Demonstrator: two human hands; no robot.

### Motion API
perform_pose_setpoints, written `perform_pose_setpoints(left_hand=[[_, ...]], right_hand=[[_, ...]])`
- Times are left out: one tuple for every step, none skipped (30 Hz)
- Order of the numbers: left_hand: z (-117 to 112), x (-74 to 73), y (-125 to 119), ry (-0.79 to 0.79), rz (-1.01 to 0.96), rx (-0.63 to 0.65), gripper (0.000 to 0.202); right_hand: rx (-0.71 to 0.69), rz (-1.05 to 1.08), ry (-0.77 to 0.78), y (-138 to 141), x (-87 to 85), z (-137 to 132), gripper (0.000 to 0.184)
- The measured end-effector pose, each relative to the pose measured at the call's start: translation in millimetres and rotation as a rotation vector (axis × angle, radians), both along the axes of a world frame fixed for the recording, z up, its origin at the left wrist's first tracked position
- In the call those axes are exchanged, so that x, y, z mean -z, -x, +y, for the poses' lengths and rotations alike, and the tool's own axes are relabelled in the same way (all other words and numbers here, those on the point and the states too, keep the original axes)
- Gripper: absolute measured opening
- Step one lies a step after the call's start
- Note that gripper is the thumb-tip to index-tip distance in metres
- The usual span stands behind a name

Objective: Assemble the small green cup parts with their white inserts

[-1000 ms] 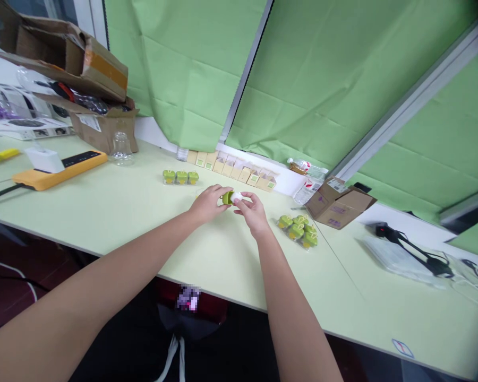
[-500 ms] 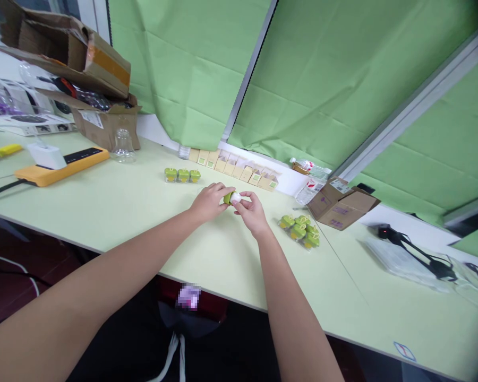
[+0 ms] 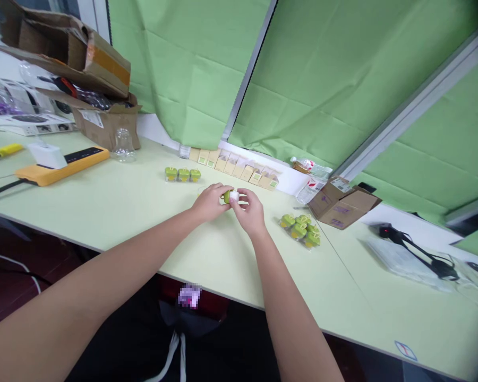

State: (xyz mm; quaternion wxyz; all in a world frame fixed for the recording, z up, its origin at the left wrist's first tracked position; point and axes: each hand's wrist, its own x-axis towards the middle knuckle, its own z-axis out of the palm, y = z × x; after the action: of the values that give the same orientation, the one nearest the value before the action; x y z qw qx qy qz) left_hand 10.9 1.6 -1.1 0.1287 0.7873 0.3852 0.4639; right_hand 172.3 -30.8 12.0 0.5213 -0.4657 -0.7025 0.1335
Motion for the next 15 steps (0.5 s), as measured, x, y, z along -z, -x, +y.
perform_pose_setpoints(left_hand=[[-0.4, -0.3, -0.7, 0.004, -0.012, 0.007, 0.042], [-0.7, -0.4, -1.2, 0.006, -0.021, 0.013, 0.041], [-0.8, -0.4, -1.4, 0.009, -0.027, 0.017, 0.04], [-0.8, -0.3, -1.4, 0.012, -0.029, 0.018, 0.039], [-0.6, -0.1, -1.2, 0.016, -0.027, 0.017, 0.04], [-0.4, 0.3, -1.0, 0.019, -0.02, 0.013, 0.04], [-0.2, 0.6, -0.7, 0.02, -0.012, 0.008, 0.041], [-0.1, 1.0, -0.5, 0.02, -0.006, 0.004, 0.042], [0.1, 1.4, -0.3, 0.02, -0.002, 0.003, 0.043], [0.1, 1.6, -0.3, 0.02, -0.002, 0.006, 0.043], [0.1, 1.7, -0.3, 0.02, -0.006, 0.015, 0.042], [0.1, 1.6, -0.5, 0.022, -0.015, 0.031, 0.041], [0.2, 1.4, -0.8, 0.024, -0.027, 0.054, 0.041], [0.4, 1.2, -1.2, 0.029, -0.045, 0.081, 0.041], [0.8, 1.0, -1.8, 0.04, -0.07, 0.108, 0.041]], right_hand=[[0.003, -0.024, -0.043, 0.6, -1.2, -1.4, 0.036], [0.0, -0.05, -0.08, 1.0, -2.3, -2.7, 0.033], [-0.008, -0.078, -0.108, 1.3, -3.4, -3.9, 0.031], [-0.017, -0.105, -0.124, 1.3, -4.2, -4.8, 0.029], [-0.025, -0.129, -0.13, 1.0, -4.6, -5.3, 0.029], [-0.031, -0.148, -0.127, 0.6, -4.7, -5.5, 0.03], [-0.038, -0.161, -0.118, 0.1, -4.6, -5.3, 0.033], [-0.044, -0.167, -0.106, -0.7, -4.2, -4.9, 0.035], [-0.051, -0.165, -0.094, -1.4, -3.7, -4.2, 0.036], [-0.058, -0.158, -0.083, -2.3, -3.2, -3.5, 0.036], [-0.063, -0.147, -0.072, -3.1, -2.9, -2.8, 0.035], [-0.064, -0.134, -0.063, -3.9, -2.8, -2.3, 0.034], [-0.058, -0.118, -0.056, -4.5, -3.1, -1.9, 0.033], [-0.046, -0.103, -0.052, -5.1, -3.5, -1.8, 0.031], [-0.033, -0.092, -0.05, -5.5, -4.2, -1.9, 0.029]])
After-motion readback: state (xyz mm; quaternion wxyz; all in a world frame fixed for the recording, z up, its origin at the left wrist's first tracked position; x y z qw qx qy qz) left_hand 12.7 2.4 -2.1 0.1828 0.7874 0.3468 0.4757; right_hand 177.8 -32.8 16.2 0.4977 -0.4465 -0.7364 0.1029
